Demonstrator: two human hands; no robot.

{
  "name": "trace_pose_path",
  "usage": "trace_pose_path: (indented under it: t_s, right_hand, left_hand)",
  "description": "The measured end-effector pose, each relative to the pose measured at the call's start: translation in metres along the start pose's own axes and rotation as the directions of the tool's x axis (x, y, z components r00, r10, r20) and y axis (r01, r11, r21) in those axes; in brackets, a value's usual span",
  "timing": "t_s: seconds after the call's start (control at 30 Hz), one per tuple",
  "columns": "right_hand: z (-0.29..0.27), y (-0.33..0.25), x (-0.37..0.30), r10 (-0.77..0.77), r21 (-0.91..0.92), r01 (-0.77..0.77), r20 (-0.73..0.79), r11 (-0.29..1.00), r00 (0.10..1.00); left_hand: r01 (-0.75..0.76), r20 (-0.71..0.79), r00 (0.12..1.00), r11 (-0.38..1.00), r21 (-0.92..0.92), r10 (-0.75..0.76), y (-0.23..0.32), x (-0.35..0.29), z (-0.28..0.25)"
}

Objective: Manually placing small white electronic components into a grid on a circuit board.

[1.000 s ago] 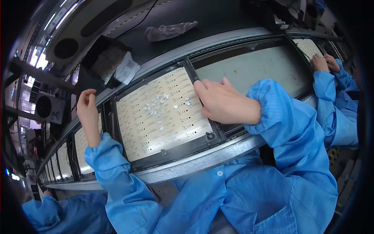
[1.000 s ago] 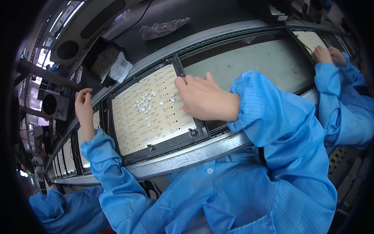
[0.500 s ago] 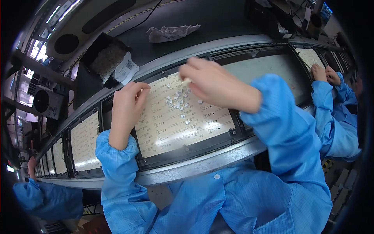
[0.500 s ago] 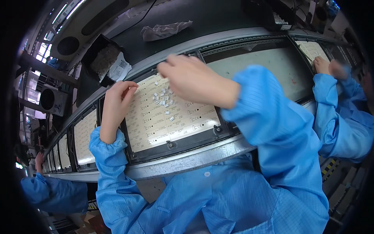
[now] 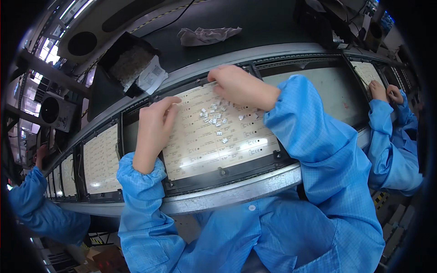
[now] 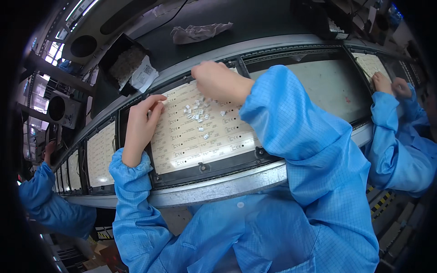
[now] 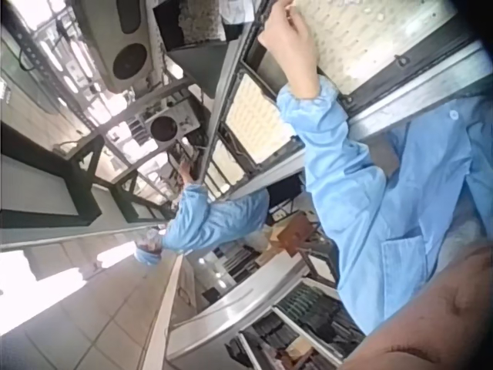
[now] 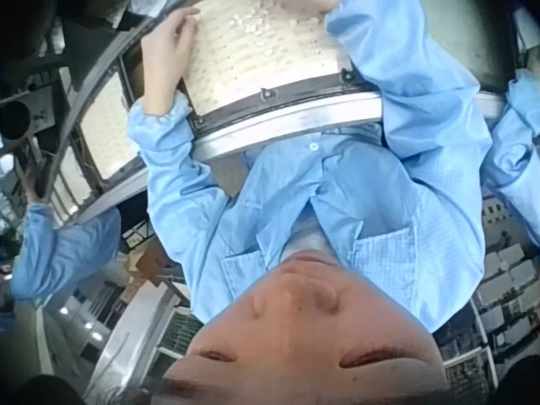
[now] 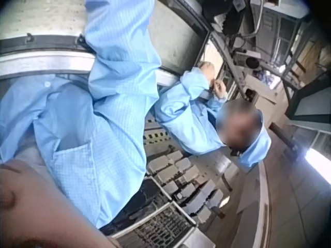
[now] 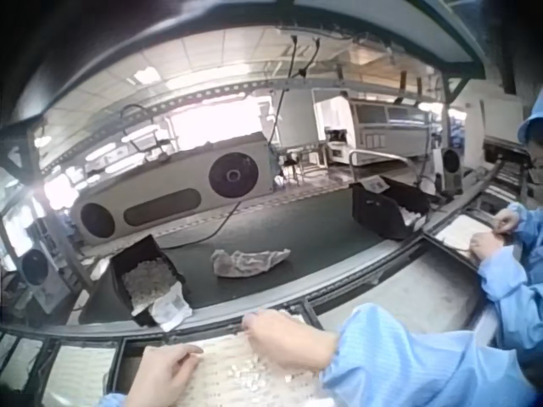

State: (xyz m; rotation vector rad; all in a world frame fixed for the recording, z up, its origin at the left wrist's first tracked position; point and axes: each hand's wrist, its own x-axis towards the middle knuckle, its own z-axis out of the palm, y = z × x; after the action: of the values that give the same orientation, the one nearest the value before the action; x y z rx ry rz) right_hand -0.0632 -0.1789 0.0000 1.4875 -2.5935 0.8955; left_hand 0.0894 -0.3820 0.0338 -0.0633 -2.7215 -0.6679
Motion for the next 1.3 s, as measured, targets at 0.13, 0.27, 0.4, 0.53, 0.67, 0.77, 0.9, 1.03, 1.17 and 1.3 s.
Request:
trace_pose_path:
  t_s: [0.13, 0.27, 0.4, 0.53, 0.67, 0.77, 0.9, 1.03, 1.17, 1.3]
  right_hand:
    - [-0.031, 0.012, -0.015, 0.034, 0.101, -0.024, -0.098, 0.995, 0.995]
    - [-0.046, 0.028, -0.034, 0.168, 0.24, -0.143, -0.087, 0.96, 0.982]
    - [-0.04, 0.039, -0.038, 0.181, 0.279, -0.16, -0.053, 0.947, 0.982]
    - [-0.037, 0.034, -0.035, 0.165, 0.308, -0.148, -0.029, 0.94, 0.986]
    - [-0.031, 0.029, -0.025, 0.097, 0.216, -0.088, -0.032, 0.972, 0.995]
    - [-0.025, 0.03, -0.02, 0.104, 0.164, -0.095, -0.052, 0.982, 0.993]
    - [-0.02, 0.037, -0.018, 0.032, 0.033, -0.031, -0.043, 0.999, 0.999]
    - [-0.018, 0.037, -0.019, 0.006, -0.051, -0.01, -0.066, 0.999, 0.998]
    - [-0.017, 0.035, -0.021, -0.023, -0.134, 0.012, -0.076, 0.991, 0.997]
    - [-0.016, 0.027, -0.023, 0.011, -0.152, -0.03, -0.122, 0.988, 0.993]
  left_hand:
    - [0.032, -0.018, 0.999, 0.997, 0.067, -0.03, -0.004, -0.002, -0.002]
    - [-0.01, 0.021, 1.0, 1.0, 0.01, 0.01, -0.001, 0.0, -0.001]
    - [-0.057, 0.008, 0.998, 0.992, 0.11, 0.056, -0.002, -0.003, -0.001]
    - [0.008, 0.052, 0.999, 0.999, 0.032, -0.01, -0.004, -0.004, -0.002]
    - [-0.172, 0.077, 0.984, 0.965, 0.196, 0.16, -0.005, -0.006, -0.001]
    - [-0.12, 0.087, 0.991, 0.97, 0.211, 0.104, -0.001, -0.007, -0.001]
    - [-0.084, 0.09, 0.994, 0.978, 0.189, 0.068, -0.001, -0.007, -0.002]
    - [-0.133, 0.08, 0.99, 0.969, 0.211, 0.118, -0.005, -0.007, 0.0]
    - [-0.15, 0.061, 0.988, 0.963, 0.226, 0.14, -0.005, -0.006, 0.002]
    - [-0.157, 0.045, 0.988, 0.96, 0.231, 0.15, -0.004, -0.003, 0.003]
